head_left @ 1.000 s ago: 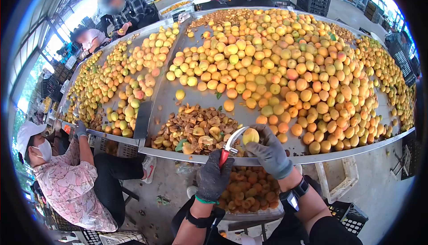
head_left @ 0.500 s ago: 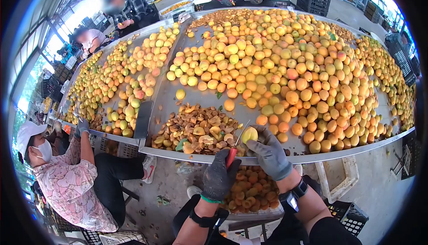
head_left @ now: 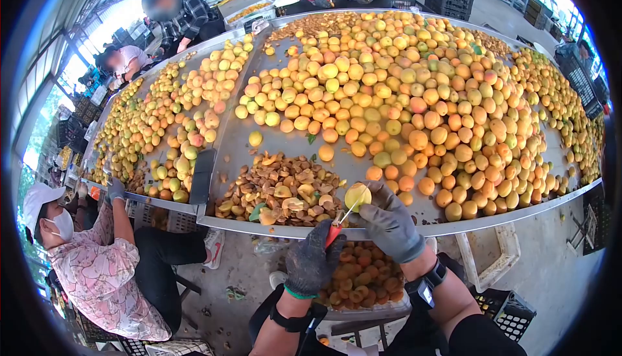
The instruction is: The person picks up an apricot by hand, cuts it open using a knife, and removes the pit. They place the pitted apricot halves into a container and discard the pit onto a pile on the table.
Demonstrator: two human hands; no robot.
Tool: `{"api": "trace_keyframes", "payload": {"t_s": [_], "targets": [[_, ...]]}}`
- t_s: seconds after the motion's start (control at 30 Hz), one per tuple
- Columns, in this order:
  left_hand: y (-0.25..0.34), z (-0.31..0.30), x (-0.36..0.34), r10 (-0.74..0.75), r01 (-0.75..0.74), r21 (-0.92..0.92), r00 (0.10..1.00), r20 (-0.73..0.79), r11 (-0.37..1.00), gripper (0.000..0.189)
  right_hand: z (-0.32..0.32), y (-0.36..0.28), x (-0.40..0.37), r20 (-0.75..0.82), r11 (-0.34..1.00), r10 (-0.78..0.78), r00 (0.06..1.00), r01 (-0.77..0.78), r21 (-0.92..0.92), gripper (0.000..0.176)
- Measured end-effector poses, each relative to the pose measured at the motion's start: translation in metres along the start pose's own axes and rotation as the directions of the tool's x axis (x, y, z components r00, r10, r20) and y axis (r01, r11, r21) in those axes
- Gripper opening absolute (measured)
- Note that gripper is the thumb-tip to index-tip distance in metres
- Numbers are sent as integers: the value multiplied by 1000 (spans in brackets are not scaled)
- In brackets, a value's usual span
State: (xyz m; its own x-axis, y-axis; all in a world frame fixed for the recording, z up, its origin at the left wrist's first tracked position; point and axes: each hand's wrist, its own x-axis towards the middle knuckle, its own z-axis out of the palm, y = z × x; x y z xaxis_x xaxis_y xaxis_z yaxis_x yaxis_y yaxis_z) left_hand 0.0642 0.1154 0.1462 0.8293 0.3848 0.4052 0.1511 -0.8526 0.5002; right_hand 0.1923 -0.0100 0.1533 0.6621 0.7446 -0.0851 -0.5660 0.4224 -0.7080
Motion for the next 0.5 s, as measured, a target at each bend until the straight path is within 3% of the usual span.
{"api": "trace_keyframes", "payload": {"t_s": [0.13,0.27,0.43,0.5], "targets": [[-4,6,-4,69,-67,37,996,-56,997,38,1,-1,1,15,993,-104,995,104,-59,38],[-5,7,-4,126,-119,80,988,-88,990,36,1,-2,0,14,995,-91,996,92,-47,40],[-3,7,-3,158,-146,122,983,-91,982,36,4,-7,-3,19,965,-105,994,106,-239,44],[-3,11,-5,133,-117,141,985,-109,983,34,5,-7,-3,21,976,-61,998,64,-206,42]]}}
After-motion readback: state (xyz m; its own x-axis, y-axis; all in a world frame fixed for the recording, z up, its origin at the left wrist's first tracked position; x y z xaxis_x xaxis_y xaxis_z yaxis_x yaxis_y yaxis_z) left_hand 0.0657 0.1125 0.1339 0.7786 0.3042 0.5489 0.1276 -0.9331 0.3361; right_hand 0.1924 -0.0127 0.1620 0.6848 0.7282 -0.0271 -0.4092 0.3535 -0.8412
